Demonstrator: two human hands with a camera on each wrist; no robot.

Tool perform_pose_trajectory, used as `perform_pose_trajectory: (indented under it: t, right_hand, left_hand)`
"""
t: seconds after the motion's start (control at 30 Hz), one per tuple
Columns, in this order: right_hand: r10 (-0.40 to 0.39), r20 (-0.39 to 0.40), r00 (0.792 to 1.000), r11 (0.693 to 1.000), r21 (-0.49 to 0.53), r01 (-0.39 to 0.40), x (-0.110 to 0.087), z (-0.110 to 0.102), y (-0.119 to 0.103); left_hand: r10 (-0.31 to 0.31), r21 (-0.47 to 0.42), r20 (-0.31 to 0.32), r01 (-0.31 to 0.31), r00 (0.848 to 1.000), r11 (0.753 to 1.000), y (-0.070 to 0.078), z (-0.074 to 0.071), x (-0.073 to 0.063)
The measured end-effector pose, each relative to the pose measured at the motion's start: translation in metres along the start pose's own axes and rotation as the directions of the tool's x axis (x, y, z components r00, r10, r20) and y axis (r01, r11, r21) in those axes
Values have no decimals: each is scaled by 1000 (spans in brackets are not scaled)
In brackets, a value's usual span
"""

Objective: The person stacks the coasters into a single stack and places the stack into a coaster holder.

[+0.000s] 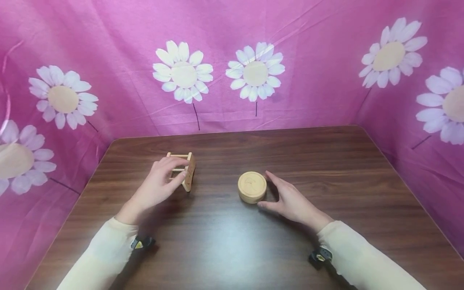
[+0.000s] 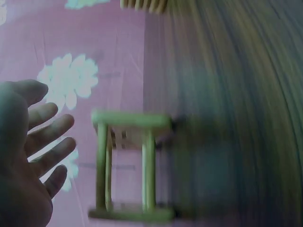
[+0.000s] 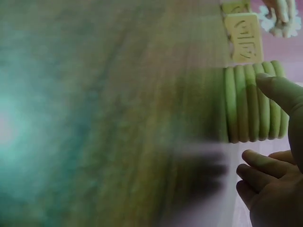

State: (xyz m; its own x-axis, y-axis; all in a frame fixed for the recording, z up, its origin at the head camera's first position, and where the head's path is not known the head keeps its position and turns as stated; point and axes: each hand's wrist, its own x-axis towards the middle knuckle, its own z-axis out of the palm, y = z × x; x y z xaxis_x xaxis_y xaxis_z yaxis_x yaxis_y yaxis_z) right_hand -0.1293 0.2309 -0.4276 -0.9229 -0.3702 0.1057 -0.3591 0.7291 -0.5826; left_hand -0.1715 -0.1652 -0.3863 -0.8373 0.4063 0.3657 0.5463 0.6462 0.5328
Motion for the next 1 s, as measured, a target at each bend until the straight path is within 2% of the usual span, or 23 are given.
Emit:
perform_pose_trajectory:
  t: [0.2,0.47,0.67,0.8,1.0]
  right_hand:
    - [3,0,1000,1000,-4,-3,1,4,2]
    - [12,-3,1000,1000,7,-12,4,12,2]
    - [14,-12,1000,1000,16,-14,5,14,3]
    - [-19,-38,999,999,28,20,5,17,7]
    - [-78,-83,993,997,16,80,7,34,33]
  left_hand:
    - [40,32,110,-44,993,999,29,15,12]
    - [107,96,227,-131,968,987,58,45,26]
    - [69,129,312,-115,947,985,76,69,35]
    - [50,180,345,-118,937,977,84,80,41]
    - [56,211,371,-143,927,967,94,88,53]
